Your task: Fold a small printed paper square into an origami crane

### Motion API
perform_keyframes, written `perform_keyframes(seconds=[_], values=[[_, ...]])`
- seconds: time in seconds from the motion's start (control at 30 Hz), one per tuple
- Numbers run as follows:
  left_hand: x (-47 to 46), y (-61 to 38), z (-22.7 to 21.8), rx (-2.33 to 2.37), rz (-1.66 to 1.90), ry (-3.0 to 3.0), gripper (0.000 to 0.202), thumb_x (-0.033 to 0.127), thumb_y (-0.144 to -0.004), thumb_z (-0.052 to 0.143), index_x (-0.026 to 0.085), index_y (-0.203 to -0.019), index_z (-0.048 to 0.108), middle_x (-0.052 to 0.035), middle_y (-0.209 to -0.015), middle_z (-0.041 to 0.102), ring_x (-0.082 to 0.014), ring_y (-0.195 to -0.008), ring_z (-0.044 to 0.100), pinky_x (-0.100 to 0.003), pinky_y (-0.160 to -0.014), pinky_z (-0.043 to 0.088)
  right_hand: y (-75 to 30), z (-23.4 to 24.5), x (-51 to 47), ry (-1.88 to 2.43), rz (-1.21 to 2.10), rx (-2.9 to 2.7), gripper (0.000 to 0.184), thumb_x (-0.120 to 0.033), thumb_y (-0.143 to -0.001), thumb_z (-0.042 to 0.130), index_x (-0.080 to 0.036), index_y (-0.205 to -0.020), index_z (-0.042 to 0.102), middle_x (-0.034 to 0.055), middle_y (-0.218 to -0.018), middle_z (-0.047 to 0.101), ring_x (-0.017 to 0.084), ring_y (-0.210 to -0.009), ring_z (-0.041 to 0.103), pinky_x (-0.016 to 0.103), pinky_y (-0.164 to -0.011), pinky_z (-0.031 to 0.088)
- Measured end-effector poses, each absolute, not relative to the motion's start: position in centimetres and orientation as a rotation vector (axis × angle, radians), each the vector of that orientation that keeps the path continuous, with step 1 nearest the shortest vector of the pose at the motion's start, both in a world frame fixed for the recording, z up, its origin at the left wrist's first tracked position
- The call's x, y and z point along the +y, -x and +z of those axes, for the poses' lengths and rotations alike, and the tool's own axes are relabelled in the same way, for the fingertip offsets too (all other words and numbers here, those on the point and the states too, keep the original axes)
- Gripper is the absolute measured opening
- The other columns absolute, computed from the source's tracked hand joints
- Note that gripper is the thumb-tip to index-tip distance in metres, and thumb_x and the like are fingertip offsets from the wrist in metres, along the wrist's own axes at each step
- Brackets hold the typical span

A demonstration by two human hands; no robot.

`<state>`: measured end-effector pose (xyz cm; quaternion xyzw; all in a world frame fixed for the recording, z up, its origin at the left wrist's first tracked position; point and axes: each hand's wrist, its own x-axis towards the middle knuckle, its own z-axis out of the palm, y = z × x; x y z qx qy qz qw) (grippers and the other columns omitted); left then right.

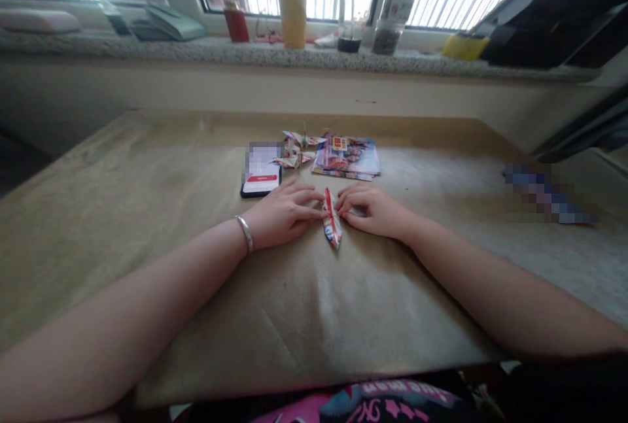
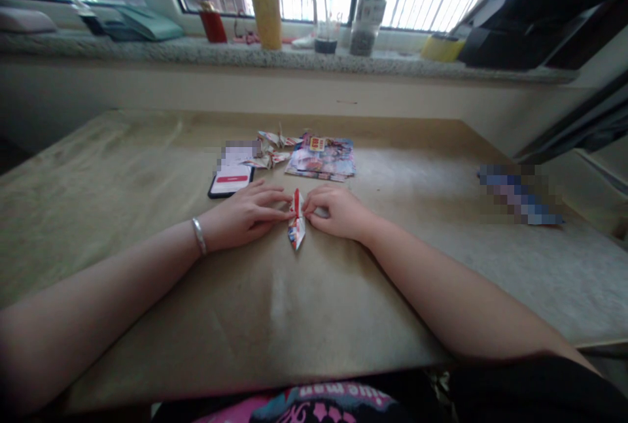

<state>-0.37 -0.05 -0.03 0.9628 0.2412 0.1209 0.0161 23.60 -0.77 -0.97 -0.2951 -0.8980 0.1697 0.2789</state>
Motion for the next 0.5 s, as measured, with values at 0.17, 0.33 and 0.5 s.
perform_keyframes(seconds=[0.17, 0.33, 0.5], values=[[0.2, 0.3, -0.2, 0.725, 0.368, -2.977, 0.034, 0.018, -0.086, 0.046, 0.026, -0.117, 0.058, -0.0046, -0.123, 0.057, -0.0218, -0.116, 0.049, -0.045, -0.103, 0.032, -23.6, -1.4, -0.7, 0.868, 0.403, -2.388, 0.007, -0.016, -0.076, 0.057, -0.019, -0.075, 0.063, 0.0051, -0.086, 0.067, 0.017, -0.087, 0.061, 0.031, -0.082, 0.047], [-0.2, -0.2, -0.1, 0.795, 0.473, -2.960, 0.032, 0.024, -0.088, 0.044, 0.015, -0.115, 0.057, -0.0107, -0.112, 0.061, -0.0224, -0.108, 0.052, -0.041, -0.099, 0.038, -23.3, -1.5, -0.8, 0.929, 0.337, -2.409, 0.006, -0.025, -0.078, 0.061, -0.019, -0.080, 0.063, 0.0058, -0.089, 0.067, 0.018, -0.089, 0.060, 0.033, -0.084, 0.045], [-0.6, -0.7, -0.1, 0.919, 0.460, -2.941, 0.032, 0.031, -0.091, 0.042, 0.018, -0.113, 0.060, -0.0094, -0.097, 0.061, -0.0206, -0.093, 0.055, -0.036, -0.084, 0.046, -22.8, -1.3, -1.0, 0.857, 0.375, -2.422, 0.007, -0.017, -0.079, 0.058, -0.021, -0.081, 0.064, 0.0034, -0.094, 0.069, 0.017, -0.093, 0.060, 0.033, -0.089, 0.044]])
